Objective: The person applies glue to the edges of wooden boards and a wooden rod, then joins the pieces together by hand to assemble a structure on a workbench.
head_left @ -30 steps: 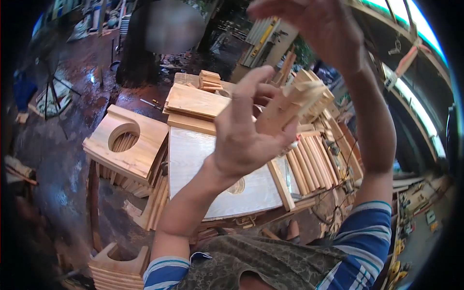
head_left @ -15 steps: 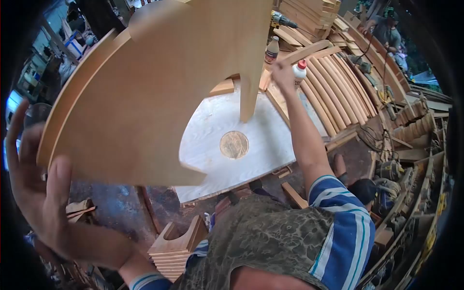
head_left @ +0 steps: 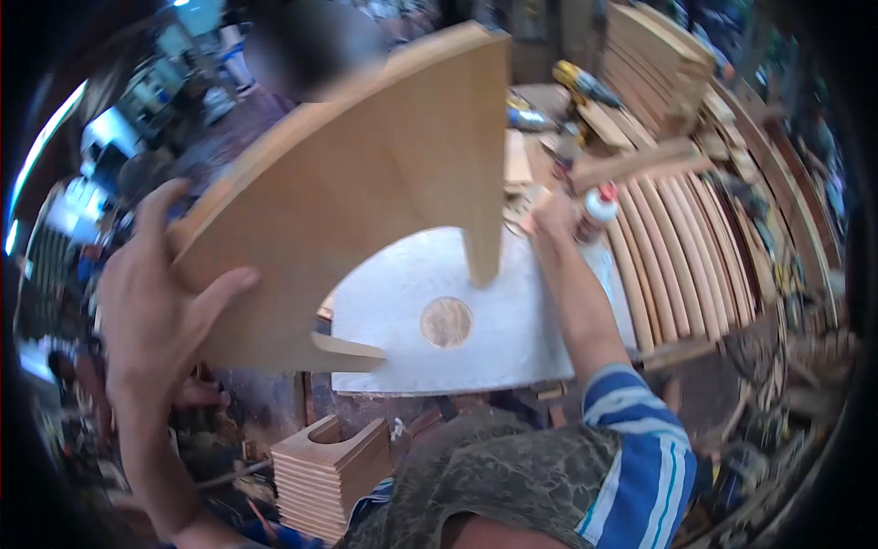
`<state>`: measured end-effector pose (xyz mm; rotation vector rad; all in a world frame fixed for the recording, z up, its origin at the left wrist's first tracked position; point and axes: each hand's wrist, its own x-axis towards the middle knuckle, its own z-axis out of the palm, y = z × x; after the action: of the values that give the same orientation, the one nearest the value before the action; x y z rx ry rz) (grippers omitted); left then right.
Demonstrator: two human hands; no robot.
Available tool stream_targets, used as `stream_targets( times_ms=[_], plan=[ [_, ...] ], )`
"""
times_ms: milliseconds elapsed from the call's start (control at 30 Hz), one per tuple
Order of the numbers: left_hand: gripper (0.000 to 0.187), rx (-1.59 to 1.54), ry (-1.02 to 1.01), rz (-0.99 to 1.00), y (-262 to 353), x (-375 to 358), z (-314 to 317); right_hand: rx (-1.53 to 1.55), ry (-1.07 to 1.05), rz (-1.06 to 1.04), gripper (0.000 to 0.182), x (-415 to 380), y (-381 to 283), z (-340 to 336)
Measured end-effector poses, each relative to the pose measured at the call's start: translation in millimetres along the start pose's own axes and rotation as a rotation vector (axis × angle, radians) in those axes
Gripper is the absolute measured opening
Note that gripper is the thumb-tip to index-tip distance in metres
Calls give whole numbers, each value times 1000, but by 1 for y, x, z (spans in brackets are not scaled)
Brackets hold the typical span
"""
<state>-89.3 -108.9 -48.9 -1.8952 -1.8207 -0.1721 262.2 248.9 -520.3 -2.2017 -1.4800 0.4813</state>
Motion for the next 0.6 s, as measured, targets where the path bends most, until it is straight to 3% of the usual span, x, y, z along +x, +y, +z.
stream_targets(
  times_ms=[33, 67, 133, 433, 533, 567, 600],
  plan=[
    [80, -41, 32, -17, 1, -1, -1, 164, 140, -43, 48, -23, -10, -19],
    [76, -82, 63, -28, 2, 0, -1, 179, 298, -124, 40, 19, 24, 23],
    [72, -90, 111, -35, -6, -4, 6, 498, 121, -3, 43, -50, -26, -45],
    [66, -259, 208, 257, -37, -11, 6, 77, -27, -7, 35, -8, 20, 14],
    [65, -403, 146, 268, -56, -11, 14, 62, -34, 114, 34, -14, 20, 11],
    [67, -432, 129, 253, -64, -11, 19, 92, -33, 306, 39, -54, -13, -37],
    [69, -449, 119, 226, -73, -10, 22, 98, -24, 321, 39, -56, -12, -43]
  ],
)
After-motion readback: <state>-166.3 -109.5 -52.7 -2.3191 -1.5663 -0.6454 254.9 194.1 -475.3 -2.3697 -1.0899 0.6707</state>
